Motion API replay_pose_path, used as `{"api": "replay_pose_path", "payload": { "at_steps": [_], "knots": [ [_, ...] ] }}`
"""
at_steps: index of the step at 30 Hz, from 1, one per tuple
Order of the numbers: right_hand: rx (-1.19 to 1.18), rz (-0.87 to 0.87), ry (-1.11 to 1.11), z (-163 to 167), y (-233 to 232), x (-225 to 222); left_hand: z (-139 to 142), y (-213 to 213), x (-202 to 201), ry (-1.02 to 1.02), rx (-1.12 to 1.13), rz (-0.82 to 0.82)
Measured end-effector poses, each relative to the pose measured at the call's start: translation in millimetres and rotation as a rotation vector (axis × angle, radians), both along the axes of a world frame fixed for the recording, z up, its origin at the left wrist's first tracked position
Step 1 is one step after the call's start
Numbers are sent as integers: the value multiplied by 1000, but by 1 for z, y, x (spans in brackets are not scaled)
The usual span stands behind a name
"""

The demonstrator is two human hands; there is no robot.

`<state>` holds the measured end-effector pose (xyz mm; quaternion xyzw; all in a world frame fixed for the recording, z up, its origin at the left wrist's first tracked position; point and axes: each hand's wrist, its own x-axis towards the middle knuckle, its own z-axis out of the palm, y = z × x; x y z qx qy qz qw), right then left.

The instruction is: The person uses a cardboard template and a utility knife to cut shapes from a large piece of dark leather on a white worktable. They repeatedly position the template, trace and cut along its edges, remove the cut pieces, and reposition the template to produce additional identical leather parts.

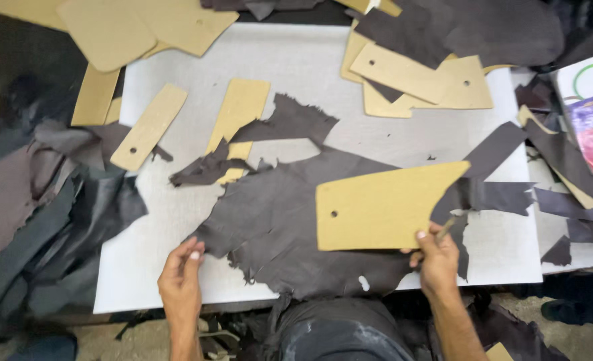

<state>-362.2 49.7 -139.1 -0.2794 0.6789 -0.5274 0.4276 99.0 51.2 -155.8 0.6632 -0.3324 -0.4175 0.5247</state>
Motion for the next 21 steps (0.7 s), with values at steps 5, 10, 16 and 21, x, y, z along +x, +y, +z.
{"api": "replay_pose_path", "payload": {
  "at_steps": [5, 10, 16, 21],
  "knots": [
    [88, 64, -75, -8, 5, 28, -7, -7, -5, -48, 43, -58],
    [35, 11, 53, 10, -9, -3, -13, -30, -20, -31, 43, -126],
    [-168, -174, 491, 85, -20, -57, -1, -39, -28, -76, 45, -160],
    [-524, 111, 1116, 116, -19, -11, 6, -37, -27, -162, -74, -168]
  ]
}}
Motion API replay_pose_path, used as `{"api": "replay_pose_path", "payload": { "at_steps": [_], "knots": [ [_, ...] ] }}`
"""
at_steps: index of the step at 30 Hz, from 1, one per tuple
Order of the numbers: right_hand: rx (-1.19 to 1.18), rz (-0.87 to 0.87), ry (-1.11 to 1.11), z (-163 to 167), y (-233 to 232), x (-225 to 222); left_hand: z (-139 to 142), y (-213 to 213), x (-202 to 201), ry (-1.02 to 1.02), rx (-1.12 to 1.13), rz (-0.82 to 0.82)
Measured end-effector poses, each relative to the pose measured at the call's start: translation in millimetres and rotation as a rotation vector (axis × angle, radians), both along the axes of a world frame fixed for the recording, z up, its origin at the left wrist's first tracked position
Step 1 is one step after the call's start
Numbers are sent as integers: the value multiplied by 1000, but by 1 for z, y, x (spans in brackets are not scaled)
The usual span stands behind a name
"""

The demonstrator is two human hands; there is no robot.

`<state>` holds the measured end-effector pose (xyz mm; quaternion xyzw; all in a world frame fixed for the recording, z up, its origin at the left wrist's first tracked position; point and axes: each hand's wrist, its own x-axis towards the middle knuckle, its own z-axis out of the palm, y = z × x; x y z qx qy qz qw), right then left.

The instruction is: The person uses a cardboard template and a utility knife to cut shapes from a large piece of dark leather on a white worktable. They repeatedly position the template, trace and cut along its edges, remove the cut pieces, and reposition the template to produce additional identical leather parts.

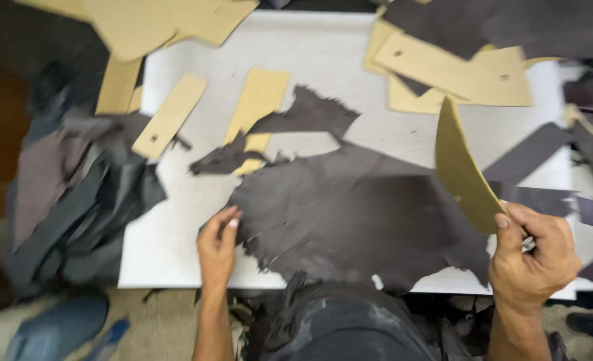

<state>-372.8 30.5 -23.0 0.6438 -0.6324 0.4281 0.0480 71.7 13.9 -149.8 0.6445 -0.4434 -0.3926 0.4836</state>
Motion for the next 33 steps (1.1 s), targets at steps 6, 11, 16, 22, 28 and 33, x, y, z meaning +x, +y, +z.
{"api": "replay_pose_path", "payload": {
  "at_steps": [6, 11, 16, 22, 28, 33],
  "knots": [
    [479, 654, 186, -53, -11, 116, 7, 6, 11, -15, 22, 108],
    [577, 335, 104, -95, -11, 106, 17, 16, 7, -256, -50, 84],
    [526, 154, 259, -113, -33, 66, 22, 6, -31, -667, -184, -208],
    [614, 192, 253, -118, -38, 72, 19, -19, -29, -987, -65, -139],
    [550, 190, 246, -118, -47, 82, 14, -15, -11, -943, -53, -192],
    [579, 167, 280, -116, -52, 81, 5, -12, -16, -915, -128, -106]
  ]
}}
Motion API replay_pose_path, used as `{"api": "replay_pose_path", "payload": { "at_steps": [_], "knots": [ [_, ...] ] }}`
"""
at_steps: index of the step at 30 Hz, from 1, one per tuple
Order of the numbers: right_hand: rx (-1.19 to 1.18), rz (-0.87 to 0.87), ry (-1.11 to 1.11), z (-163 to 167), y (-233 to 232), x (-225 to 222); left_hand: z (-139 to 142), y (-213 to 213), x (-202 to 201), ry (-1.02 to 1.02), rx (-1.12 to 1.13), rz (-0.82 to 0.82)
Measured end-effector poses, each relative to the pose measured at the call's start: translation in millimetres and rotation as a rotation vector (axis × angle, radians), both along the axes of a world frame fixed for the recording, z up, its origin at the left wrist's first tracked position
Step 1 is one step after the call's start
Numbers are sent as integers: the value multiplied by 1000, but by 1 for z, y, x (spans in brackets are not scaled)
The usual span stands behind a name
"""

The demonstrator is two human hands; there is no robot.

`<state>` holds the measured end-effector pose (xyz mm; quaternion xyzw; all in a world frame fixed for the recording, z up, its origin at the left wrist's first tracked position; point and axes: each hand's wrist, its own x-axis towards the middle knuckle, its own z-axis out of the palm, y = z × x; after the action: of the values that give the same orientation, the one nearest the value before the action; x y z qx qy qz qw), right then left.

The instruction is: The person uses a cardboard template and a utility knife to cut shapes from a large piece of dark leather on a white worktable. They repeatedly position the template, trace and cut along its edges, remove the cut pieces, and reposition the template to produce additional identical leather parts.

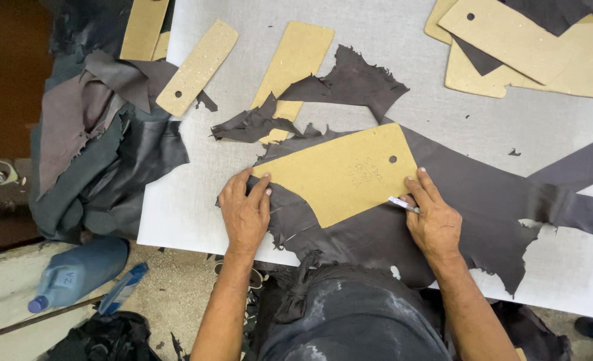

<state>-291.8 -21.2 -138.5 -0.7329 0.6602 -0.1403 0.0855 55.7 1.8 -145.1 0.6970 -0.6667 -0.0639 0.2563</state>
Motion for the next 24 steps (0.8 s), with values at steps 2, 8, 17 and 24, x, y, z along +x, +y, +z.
{"api": "replay_pose_path", "payload": {
  "at_steps": [2, 8, 17, 24],
  "knots": [
    [4, -9, 6, -1, 0, 1, -4, 0, 1, 23, -42, 19],
    [-91, 3, -26, -7, 2, 3, -8, 2, 6, 57, -63, 40],
    [-41, -58, -45, -2, 2, 4, -1, -1, 3, 10, -113, 42],
    [-122, -82, -145, -3, 31, -26, -53, 4, 12, -31, -88, -6]
  ]
}}
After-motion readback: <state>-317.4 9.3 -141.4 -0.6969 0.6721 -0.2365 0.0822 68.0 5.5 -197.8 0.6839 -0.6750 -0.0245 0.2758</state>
